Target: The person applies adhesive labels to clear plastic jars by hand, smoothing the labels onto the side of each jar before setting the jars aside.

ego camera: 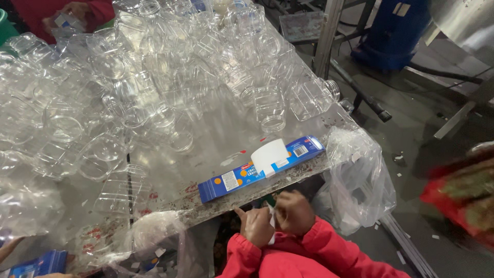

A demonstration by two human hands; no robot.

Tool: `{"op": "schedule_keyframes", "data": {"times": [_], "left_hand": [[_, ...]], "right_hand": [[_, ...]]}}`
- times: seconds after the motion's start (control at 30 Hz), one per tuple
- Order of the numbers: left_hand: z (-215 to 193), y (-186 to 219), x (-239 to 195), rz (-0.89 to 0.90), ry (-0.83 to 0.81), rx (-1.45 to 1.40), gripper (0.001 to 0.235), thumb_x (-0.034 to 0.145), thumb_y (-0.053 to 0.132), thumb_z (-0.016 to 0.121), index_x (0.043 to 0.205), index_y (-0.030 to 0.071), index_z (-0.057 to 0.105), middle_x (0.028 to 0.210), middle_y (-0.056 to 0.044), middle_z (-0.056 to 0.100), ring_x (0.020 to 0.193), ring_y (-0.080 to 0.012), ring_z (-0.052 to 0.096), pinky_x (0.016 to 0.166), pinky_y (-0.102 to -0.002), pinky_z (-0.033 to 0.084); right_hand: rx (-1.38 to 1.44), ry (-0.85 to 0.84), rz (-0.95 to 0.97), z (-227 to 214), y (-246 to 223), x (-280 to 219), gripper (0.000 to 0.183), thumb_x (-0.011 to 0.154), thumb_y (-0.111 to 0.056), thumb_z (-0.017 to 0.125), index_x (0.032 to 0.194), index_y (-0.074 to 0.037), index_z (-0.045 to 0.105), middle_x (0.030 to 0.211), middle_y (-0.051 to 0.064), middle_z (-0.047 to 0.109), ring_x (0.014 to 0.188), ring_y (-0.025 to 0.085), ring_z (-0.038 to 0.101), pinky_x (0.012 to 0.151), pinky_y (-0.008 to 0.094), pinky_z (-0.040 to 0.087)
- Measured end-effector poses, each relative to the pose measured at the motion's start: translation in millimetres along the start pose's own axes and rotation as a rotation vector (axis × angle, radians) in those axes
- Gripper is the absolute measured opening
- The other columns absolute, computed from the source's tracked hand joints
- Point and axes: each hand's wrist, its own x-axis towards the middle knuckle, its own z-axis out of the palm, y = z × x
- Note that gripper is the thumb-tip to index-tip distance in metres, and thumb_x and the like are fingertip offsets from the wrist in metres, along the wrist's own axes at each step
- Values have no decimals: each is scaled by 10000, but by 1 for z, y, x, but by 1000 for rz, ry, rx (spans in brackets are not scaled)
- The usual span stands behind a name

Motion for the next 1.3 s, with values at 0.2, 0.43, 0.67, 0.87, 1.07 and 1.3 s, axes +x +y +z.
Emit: {"op": "schedule_keyframes", "data": {"times": [0.2,0.43,0.67,0.87,1.07,1.3], "left_hand": [[-15,-5,0,-36,78,-67,97,936,174,636,943,80,660,742,-180,698,809,-421,676,1116,-765,161],[-14,11,-1,171,72,-22,84,878,115,631,825,91,692,716,-165,680,792,-408,679,1080,-796,134],[-4,20,-5,35,-6,-25,134,881,160,650,787,81,701,735,-154,703,806,-394,689,1097,-832,18],[13,-2,4,81,77,-70,114,863,144,651,764,113,699,729,-128,706,814,-372,700,1080,-815,88],[19,2,4,69,4,-39,107,861,123,657,772,86,703,759,-137,710,850,-387,688,1074,-847,-2],[5,4,-2,122,164,-56,116,900,129,632,994,76,676,848,-167,714,811,-407,689,1058,-818,133]], "right_hand": [[209,187,346,-25,41,-9,50,737,-45,747,779,-72,744,767,76,693,624,243,664,578,370,527],[108,61,-44,-4,3,-21,122,632,-12,744,727,-88,728,787,68,705,658,315,581,630,387,463],[37,127,54,15,-1,-28,107,609,-58,757,663,-65,665,723,95,658,612,312,583,634,413,422],[186,156,-20,9,7,-32,137,656,-37,723,782,-90,722,783,68,668,647,297,575,648,356,444],[136,57,34,11,5,-30,83,686,-62,768,714,-103,702,676,56,618,582,279,574,664,374,400],[-53,579,324,22,109,-49,116,789,-91,706,707,-57,630,695,105,598,609,259,570,583,400,453]]}}
